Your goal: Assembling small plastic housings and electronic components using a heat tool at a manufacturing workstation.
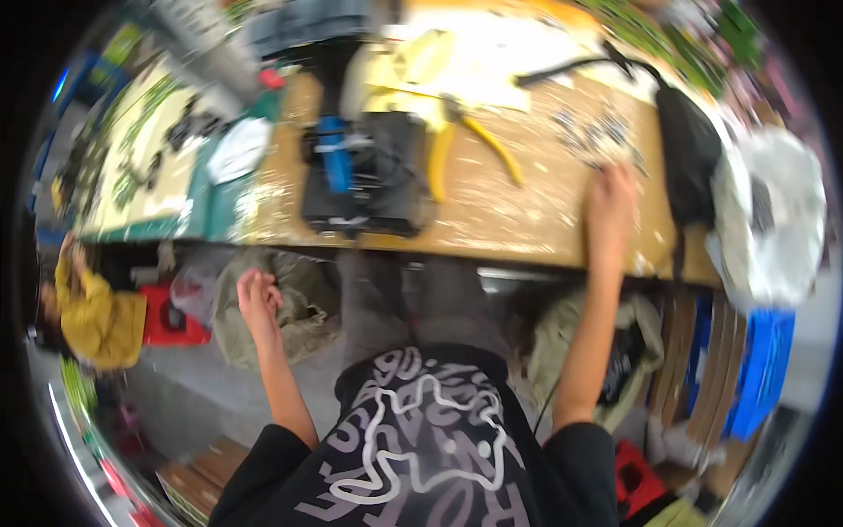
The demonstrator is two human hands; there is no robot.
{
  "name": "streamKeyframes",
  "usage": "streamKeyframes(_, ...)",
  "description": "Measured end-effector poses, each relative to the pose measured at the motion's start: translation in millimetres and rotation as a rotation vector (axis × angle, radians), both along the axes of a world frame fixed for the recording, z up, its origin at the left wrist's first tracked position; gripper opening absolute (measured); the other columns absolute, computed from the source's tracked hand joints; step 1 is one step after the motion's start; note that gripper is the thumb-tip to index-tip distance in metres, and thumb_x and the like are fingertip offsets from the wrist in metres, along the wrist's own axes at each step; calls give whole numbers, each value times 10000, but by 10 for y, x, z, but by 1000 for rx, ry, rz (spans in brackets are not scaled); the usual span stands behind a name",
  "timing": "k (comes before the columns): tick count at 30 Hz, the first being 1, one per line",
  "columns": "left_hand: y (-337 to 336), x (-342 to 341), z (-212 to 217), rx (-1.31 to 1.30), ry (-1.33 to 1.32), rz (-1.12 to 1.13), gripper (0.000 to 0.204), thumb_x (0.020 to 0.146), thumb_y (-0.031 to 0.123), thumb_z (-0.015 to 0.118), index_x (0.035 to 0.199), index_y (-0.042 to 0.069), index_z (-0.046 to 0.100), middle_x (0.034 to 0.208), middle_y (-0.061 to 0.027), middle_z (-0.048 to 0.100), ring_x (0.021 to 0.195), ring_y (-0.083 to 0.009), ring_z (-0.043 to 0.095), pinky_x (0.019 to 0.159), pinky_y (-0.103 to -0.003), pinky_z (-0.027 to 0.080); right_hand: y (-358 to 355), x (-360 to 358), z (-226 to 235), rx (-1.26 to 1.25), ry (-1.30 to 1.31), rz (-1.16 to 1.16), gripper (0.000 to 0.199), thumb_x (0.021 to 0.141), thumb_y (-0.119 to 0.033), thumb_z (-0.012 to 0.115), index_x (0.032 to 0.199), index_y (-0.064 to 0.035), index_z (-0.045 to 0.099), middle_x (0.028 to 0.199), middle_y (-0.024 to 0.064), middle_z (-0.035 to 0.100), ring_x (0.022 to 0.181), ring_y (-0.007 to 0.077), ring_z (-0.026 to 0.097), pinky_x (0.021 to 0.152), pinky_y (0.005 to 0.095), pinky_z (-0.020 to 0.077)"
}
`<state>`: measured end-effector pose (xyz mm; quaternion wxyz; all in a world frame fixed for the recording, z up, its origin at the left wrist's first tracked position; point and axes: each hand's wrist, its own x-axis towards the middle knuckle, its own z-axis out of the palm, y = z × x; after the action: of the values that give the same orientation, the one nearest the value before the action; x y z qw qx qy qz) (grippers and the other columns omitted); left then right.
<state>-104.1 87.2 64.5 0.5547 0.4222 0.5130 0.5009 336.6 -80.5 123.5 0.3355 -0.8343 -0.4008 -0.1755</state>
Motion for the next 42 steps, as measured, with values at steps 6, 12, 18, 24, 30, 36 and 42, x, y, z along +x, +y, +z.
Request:
streamKeyframes(6,1216,-175,544,453,58,189,202,852,119,491,1017,10,447,757,-48,532,503,-63,428,421,-184,321,-18,-34,-48,-41,3,-53,57,800,-8,503,828,17,546,816,157,527,678,272,530,599,328,425)
streamKeyframes(12,2718,-172,443,596,1147,185,407,743,254,554,1083,73,426,925,-124,556,728,-373,573,628,-458,444,-61,178,-27,-124,-23,44,41,755,18,526,796,13,519,756,130,523,624,241,515,581,322,421)
streamKeyframes(18,2990,99,477,605,1464,167,404,779,259,491,1162,153,416,957,-136,543,747,-346,589,634,-424,471,-7,283,164,-282,209,68,65,696,31,498,754,4,488,594,51,466,550,113,459,512,256,392)
streamKeyframes(24,3148,58,450,913,1399,168,204,706,182,529,898,116,552,868,-109,488,861,-277,482,708,-403,417,28,344,281,-363,497,6,117,642,32,538,745,-2,492,565,26,462,492,96,439,437,244,364)
streamKeyframes(30,3052,57,483,1077,1337,204,156,628,151,549,748,57,514,925,-95,502,920,-275,472,779,-392,371,-87,181,250,-258,537,105,101,655,43,534,737,-12,519,562,8,468,479,79,446,427,223,364)
streamKeyframes(36,3096,-19,481,871,1302,-50,154,734,157,553,787,39,468,974,-131,516,893,-302,505,780,-399,381,-86,121,183,-353,278,111,94,636,23,547,719,43,506,665,160,538,650,245,550,612,335,430)
streamKeyframes(42,3035,30,405,1090,1466,326,359,787,333,553,976,46,450,961,-148,543,885,-348,531,725,-447,425,-58,38,440,-431,568,91,113,654,18,559,723,46,474,627,99,514,473,153,521,426,272,449)
